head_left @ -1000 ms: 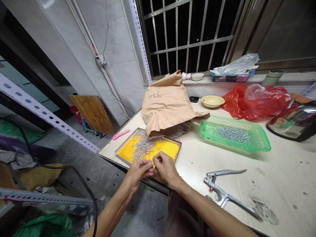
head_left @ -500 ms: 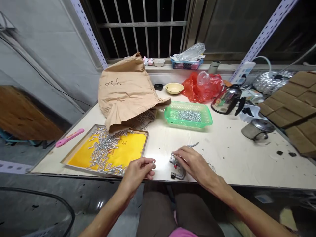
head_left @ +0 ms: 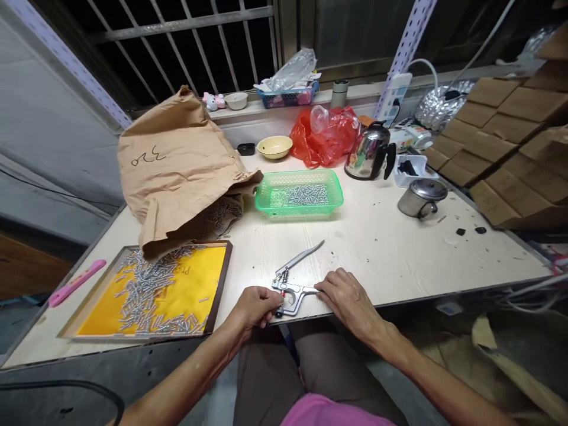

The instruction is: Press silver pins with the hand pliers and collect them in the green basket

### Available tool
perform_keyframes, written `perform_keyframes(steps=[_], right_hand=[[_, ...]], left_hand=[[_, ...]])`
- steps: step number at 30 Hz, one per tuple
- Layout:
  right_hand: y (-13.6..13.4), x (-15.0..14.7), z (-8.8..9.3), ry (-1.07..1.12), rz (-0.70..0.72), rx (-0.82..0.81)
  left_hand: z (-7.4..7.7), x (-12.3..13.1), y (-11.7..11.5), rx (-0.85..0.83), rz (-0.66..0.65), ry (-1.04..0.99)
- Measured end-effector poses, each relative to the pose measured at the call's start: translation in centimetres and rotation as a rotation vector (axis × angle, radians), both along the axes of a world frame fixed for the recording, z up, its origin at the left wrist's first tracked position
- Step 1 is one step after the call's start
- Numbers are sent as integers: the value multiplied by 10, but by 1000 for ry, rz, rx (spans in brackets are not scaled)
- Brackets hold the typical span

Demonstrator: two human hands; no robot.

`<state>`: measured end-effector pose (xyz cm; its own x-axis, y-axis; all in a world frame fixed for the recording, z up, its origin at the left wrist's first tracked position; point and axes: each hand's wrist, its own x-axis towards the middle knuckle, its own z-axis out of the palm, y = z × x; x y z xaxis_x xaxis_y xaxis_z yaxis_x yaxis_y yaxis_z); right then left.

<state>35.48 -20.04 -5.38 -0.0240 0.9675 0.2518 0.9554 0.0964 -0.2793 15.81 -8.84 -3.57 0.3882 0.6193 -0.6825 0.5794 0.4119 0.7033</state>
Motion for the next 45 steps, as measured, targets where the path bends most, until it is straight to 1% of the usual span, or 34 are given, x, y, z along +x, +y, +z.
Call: perform_keyframes(steps=[5,11,16,20,23,27,29,32,35,37,40,45], right_hand=[[3,6,0,12,39,-20],[4,10,0,-11,65,1],[6,13,-5,-42,63,18],[8,14,-8,-42,80,26],[8,14,-7,-42,84,6],[9,21,-1,33,91,-73],[14,30,1,66,112,-105],[28,43,5,55,164,-184],[44,53,10,30,261,-303],[53,56,13,4,314,-347],[61,58,17,-9,342,-340],[70,55,23,-30,336,-307]], left_hand=[[4,6,5,-21,-59,88],[8,8,9,-53,-123,142],[8,9,5,14,-140,203],[13,13,6,57,-231,201],[16,17,10,7,-262,234],[16,18,12,-56,-243,257],[15,17,10,-56,-230,243],[15,16,6,-43,-223,236],[16,17,4,-32,-221,245],[17,17,4,-32,-221,247],[17,17,4,-29,-226,235],[17,16,3,-16,-230,236]])
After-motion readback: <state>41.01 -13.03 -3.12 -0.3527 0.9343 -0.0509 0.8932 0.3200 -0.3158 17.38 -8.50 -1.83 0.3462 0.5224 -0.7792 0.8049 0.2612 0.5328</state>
